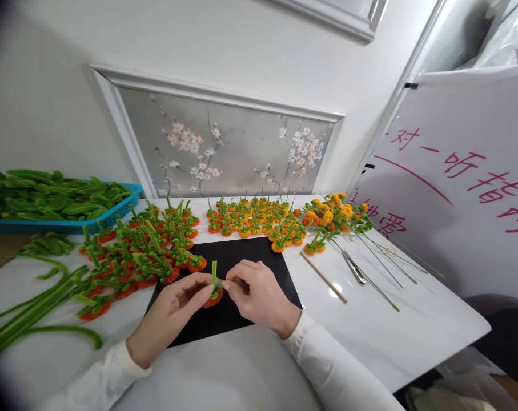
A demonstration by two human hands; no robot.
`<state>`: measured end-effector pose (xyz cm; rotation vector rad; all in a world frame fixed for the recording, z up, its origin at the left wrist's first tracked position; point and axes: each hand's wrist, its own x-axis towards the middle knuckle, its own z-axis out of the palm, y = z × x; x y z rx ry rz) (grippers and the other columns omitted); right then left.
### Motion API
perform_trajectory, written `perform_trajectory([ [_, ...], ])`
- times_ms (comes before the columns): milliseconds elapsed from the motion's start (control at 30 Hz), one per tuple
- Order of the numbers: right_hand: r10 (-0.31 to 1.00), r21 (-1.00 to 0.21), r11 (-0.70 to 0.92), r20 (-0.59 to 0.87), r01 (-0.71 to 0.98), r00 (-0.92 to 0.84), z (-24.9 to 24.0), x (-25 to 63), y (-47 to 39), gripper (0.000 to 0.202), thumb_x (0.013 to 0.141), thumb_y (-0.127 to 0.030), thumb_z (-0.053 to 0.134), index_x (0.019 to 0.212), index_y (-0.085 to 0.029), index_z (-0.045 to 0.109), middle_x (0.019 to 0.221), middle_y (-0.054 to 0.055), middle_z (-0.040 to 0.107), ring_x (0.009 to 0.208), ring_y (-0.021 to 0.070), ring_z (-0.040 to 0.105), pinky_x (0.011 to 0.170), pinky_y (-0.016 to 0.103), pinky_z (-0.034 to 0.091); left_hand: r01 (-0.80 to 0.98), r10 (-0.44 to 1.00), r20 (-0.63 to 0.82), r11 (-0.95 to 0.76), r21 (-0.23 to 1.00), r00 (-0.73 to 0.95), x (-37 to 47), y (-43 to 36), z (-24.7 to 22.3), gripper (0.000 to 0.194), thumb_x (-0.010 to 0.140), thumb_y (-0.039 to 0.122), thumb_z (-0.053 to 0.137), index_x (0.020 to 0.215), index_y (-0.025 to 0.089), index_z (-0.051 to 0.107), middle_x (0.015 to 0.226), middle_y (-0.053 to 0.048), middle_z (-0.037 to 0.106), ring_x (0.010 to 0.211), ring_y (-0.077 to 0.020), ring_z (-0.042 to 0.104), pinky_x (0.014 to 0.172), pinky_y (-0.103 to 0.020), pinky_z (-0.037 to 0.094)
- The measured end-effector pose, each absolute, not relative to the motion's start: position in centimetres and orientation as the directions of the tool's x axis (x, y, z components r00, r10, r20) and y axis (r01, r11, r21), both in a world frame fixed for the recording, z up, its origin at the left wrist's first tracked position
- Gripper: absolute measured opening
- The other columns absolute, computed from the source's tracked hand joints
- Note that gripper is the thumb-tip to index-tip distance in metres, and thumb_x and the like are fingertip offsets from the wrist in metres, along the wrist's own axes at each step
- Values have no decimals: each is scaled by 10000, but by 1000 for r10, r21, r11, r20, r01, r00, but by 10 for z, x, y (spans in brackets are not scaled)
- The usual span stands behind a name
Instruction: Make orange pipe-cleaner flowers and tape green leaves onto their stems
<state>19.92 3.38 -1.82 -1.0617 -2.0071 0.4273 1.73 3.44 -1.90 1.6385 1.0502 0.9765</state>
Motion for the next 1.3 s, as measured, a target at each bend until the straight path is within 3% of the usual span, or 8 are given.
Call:
perform_trajectory([
  [133,844,-773,528,429,353,-323,-17,210,42,211,916,-288,450,925,-184,634,809,26,664,752,141,614,693,250,459,246,958,128,-193,950,256,17,38,-21,169,790,321,572,832,177,650,710,6,585,667,-141,514,629,-257,432],
  [233,876,-838,481,474,257,-93,-13,222,48,281,931,-354,411,984,-176,621,897,58,670,835,165,629,738,284,494,242,972,102,-154,958,213,16,39,-18,173,772,335,588,798,176,649,658,19,557,616,-128,485,588,-244,415],
  [300,881,-859,458,473,228,14,-12,226,49,275,917,-381,432,977,-177,606,900,66,657,779,160,624,656,272,500,237,973,85,-136,962,214,16,39,-16,172,768,336,591,785,175,648,636,26,541,598,-122,473,577,-238,409],
  [467,923,-910,355,305,215,-233,-15,208,39,238,833,-351,577,1015,-200,556,903,51,632,809,159,612,585,224,467,223,952,84,-153,963,294,16,38,-13,159,775,315,588,777,171,656,677,12,584,633,-131,515,608,-243,428],
  [667,898,-885,376,275,276,-343,-20,193,34,131,796,-303,622,819,-185,569,741,-14,581,673,105,532,588,205,418,252,927,107,-207,945,360,16,36,-13,181,800,289,547,832,171,680,725,-8,631,710,-164,571,668,-270,451],
  [833,894,-887,364,247,284,-374,-22,193,35,86,825,-244,574,773,-175,565,659,-35,548,599,85,484,558,197,381,306,926,106,-226,925,363,16,36,-13,206,809,274,519,831,165,692,722,-17,642,736,-183,591,686,-292,464],
  [1067,871,-777,480,365,408,-330,-16,192,30,89,826,-187,559,745,-167,590,651,-23,510,565,83,431,501,195,339,197,926,151,-229,953,346,17,34,-20,184,819,234,526,985,193,593,913,-32,650,888,-195,618,758,-305,507],
  [1300,853,-722,522,430,453,-297,-13,190,29,60,800,-167,594,742,-167,610,649,-21,496,543,81,433,502,200,353,231,899,211,-315,921,383,17,33,-22,92,874,253,476,883,197,549,827,4,595,824,-162,593,731,-269,475],
])
